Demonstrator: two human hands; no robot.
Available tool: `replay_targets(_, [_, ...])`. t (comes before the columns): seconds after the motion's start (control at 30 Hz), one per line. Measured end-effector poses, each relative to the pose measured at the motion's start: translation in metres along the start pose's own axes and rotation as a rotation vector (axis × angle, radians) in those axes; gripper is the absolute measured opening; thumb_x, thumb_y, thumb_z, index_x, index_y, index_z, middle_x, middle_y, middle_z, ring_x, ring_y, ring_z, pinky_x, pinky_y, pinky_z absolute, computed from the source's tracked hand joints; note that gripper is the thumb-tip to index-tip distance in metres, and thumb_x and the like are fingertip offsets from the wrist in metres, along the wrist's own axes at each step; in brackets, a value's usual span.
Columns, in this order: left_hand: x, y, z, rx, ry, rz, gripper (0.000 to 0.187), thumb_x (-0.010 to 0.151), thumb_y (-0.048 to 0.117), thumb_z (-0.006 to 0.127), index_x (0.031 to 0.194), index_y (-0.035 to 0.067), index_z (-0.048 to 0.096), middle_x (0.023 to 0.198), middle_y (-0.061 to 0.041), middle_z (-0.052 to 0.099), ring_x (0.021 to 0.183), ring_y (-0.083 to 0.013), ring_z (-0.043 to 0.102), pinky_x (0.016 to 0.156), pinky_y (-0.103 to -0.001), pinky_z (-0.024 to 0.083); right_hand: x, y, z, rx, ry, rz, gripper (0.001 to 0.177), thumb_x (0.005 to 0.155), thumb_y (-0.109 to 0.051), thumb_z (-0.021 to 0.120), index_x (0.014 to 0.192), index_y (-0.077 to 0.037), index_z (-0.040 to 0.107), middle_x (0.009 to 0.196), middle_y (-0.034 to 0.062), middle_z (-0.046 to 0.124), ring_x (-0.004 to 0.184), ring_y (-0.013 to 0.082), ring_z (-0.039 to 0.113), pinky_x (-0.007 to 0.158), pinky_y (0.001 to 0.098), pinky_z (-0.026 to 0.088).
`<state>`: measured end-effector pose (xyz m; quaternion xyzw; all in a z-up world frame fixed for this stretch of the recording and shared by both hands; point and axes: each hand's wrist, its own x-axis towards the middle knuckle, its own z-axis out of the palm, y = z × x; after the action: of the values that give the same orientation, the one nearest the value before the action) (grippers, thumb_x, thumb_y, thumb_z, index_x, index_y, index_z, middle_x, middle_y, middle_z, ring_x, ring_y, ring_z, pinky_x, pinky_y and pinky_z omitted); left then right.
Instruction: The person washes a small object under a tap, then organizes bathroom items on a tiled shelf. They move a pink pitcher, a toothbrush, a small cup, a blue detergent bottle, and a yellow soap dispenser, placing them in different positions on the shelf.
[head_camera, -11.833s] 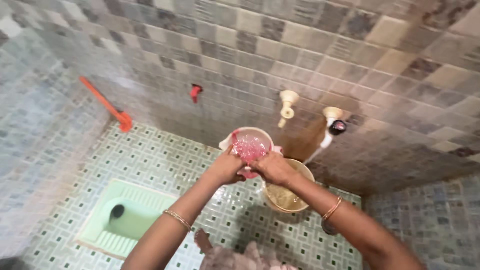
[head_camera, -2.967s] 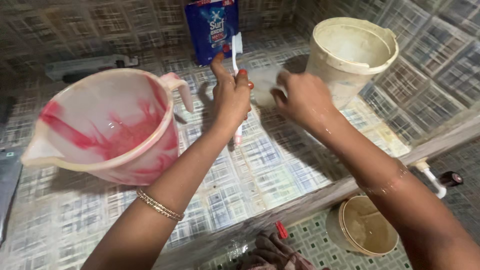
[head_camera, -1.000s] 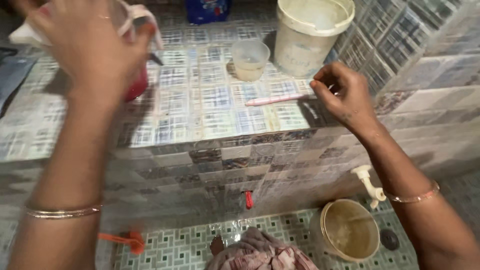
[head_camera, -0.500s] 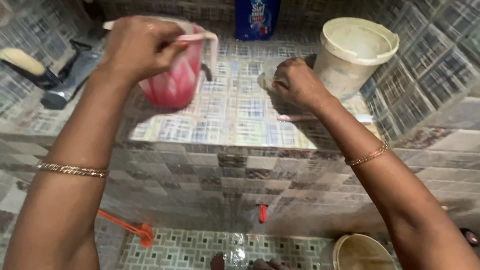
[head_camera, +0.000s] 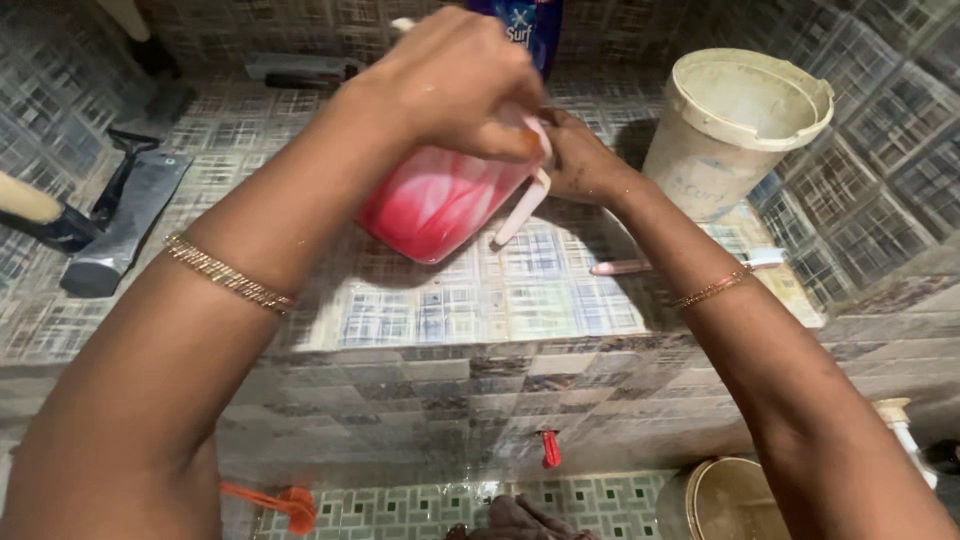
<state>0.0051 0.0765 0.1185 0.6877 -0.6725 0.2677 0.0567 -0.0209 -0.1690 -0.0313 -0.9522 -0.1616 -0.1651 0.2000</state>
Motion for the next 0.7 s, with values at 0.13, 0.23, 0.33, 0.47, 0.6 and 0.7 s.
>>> replay_targets(0.13, [-0.055, -0.032, 0.005, 0.108, 0.174, -0.044, 0.036, 0.086, 0.05, 0.08, 0.077, 0.016, 0.077, 0.068, -0.007, 0.07, 0.06, -0.0263, 0.068, 0.057, -0.042, 0.053, 0.005, -0.003, 0.005, 0.07, 0.02, 0.133, 0.05, 0.082, -0.04, 0.082, 0.116, -0.003, 0.078, 0.16, 0.0301, 0.035, 0.146, 0.0483, 0.034, 0.114, 0.0531, 0.038])
replay_targets(0.23, [-0.1, -0.044, 0.016, 0.178, 0.346, -0.077, 0.027, 0.099, 0.042, 0.075, 0.083, 0.02, 0.076, 0.071, -0.001, 0.068, 0.059, -0.0156, 0.066, 0.06, -0.034, 0.053, 0.004, 0.001, 0.008, 0.055, 0.088, 0.096, 0.042, 0.082, -0.037, 0.08, 0.102, -0.001, 0.08, 0.159, 0.0269, 0.043, 0.146, 0.0452, 0.041, 0.109, 0.0511, 0.047])
replay_targets(0.33, [-0.134, -0.051, 0.021, 0.351, 0.42, -0.105, 0.046, 0.104, 0.042, 0.079, 0.068, 0.018, 0.064, 0.066, -0.001, 0.062, 0.061, -0.0167, 0.065, 0.062, -0.035, 0.052, 0.008, 0.005, -0.005, 0.008, 0.189, 0.196, 0.042, 0.083, -0.035, 0.084, 0.103, 0.002, 0.078, 0.154, 0.0268, 0.048, 0.134, 0.0456, 0.051, 0.106, 0.0521, 0.047])
replay_targets(0.47, [-0.16, -0.047, 0.01, 0.424, 0.389, -0.191, 0.038, 0.1, 0.03, 0.08, 0.07, 0.015, 0.062, 0.064, -0.001, 0.061, 0.06, -0.0175, 0.064, 0.059, -0.033, 0.05, 0.02, 0.009, -0.04, -0.057, 0.268, 0.274, 0.036, 0.079, -0.03, 0.084, 0.102, -0.002, 0.079, 0.131, 0.0206, 0.068, 0.111, 0.0372, 0.069, 0.098, 0.0476, 0.054])
replay_targets(0.6, [-0.146, -0.016, -0.006, 0.52, 0.366, -0.357, 0.038, 0.08, 0.026, 0.081, 0.109, 0.007, 0.068, 0.096, -0.01, 0.068, 0.088, -0.0257, 0.066, 0.073, -0.041, 0.053, 0.041, 0.031, -0.083, -0.101, 0.399, 0.184, 0.055, 0.077, -0.031, 0.088, 0.119, 0.001, 0.071, 0.116, 0.0188, 0.074, 0.104, 0.0308, 0.073, 0.093, 0.0431, 0.058])
replay_targets(0.7, [-0.1, 0.001, 0.016, 0.202, 0.343, -0.399, 0.079, 0.088, 0.018, 0.078, 0.157, 0.002, 0.043, 0.14, -0.017, 0.055, 0.131, -0.0338, 0.053, 0.107, -0.048, 0.048, 0.063, 0.06, -0.123, -0.093, 0.187, 0.501, 0.059, 0.078, -0.035, 0.086, 0.124, -0.002, 0.069, 0.117, 0.0191, 0.072, 0.105, 0.0324, 0.071, 0.091, 0.044, 0.058])
